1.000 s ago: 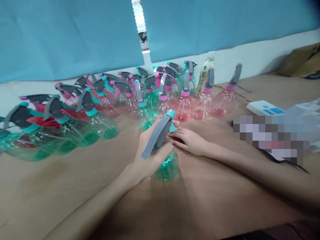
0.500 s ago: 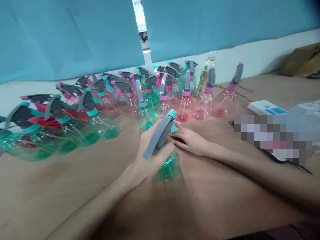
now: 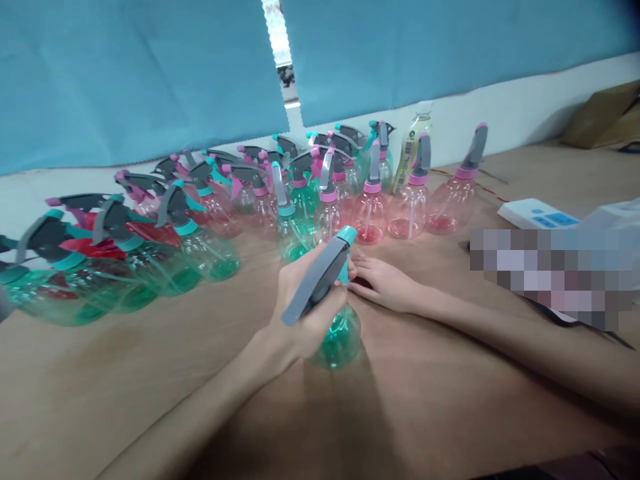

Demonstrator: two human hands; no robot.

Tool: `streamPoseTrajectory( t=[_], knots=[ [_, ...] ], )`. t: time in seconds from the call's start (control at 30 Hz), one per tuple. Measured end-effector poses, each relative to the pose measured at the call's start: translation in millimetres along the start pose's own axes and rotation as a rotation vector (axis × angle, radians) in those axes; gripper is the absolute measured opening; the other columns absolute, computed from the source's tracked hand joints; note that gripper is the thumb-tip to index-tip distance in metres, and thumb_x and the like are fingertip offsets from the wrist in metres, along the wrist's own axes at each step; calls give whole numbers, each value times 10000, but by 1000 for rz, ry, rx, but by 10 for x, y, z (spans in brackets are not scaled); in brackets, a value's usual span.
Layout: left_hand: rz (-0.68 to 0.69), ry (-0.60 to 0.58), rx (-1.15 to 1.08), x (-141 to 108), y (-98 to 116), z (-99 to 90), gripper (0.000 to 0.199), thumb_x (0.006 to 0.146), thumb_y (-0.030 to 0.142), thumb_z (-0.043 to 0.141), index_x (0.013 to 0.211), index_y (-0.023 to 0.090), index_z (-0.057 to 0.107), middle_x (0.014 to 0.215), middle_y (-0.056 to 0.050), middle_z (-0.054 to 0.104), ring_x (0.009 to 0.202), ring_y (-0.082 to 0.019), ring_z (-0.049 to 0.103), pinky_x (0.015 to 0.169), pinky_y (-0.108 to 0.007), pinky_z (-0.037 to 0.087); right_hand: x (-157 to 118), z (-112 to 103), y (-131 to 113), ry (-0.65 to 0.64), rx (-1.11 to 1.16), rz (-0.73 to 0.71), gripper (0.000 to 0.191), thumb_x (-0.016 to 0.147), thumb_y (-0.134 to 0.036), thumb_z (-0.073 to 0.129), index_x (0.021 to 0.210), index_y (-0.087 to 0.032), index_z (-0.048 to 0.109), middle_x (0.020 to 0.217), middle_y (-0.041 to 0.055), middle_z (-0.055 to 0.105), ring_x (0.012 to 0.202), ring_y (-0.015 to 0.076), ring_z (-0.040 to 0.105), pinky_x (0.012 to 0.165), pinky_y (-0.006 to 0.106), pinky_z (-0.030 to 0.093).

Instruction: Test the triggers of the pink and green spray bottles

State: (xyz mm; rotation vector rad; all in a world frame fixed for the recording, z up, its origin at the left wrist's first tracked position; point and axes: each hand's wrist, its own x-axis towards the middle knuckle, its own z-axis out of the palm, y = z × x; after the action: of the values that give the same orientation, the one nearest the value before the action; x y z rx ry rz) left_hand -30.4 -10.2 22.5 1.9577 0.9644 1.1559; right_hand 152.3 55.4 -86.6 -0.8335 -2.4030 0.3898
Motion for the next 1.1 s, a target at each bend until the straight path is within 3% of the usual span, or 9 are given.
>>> streamPoseTrajectory(
  t=[0.17, 0.37, 0.6, 0.87, 1.1],
  knots=[
    [-58, 12, 20, -16, 9, -2, 100, 720, 200, 537, 809, 213, 582, 767, -8, 590, 690, -170, 545, 667, -318, 479, 2, 8, 2, 7, -11, 3, 248, 977, -308, 484, 1092, -183, 665, 1276, 141, 643, 1226, 280, 570, 1027, 494, 470],
    [-107, 29, 28, -54, -43, 39, 291, 738, 199, 540, 1019, 233, 608, 845, -16, 629, 710, -175, 574, 655, -317, 493, -10, 31, 24, -13, -10, 19, 282, 974, -296, 491, 1172, -168, 645, 1229, 145, 668, 1187, 277, 594, 994, 475, 488],
    [-129, 106, 40, -92, -25, 101, 171, 757, 190, 532, 920, 211, 578, 770, 6, 595, 692, -163, 589, 603, -285, 471, -11, 28, 32, -12, -5, 3, 320, 977, -301, 482, 1211, -140, 630, 1264, 158, 649, 1190, 279, 586, 1027, 474, 461],
    [-141, 51, -14, -78, -37, 88, 492, 730, 153, 539, 1212, 248, 573, 872, 5, 635, 556, -113, 503, 569, -275, 470, -5, 15, 18, -15, 15, 8, 308, 975, -296, 490, 1234, -186, 615, 1288, 129, 641, 1224, 270, 569, 1054, 490, 441],
    [-129, -7, 75, 8, 20, 59, 416, 670, 156, 551, 1078, 233, 581, 732, 10, 607, 616, -158, 570, 572, -280, 497, -7, 15, 24, -3, 33, -9, 279, 971, -298, 490, 1190, -192, 627, 1266, 128, 652, 1213, 275, 574, 1041, 503, 447]
  ],
)
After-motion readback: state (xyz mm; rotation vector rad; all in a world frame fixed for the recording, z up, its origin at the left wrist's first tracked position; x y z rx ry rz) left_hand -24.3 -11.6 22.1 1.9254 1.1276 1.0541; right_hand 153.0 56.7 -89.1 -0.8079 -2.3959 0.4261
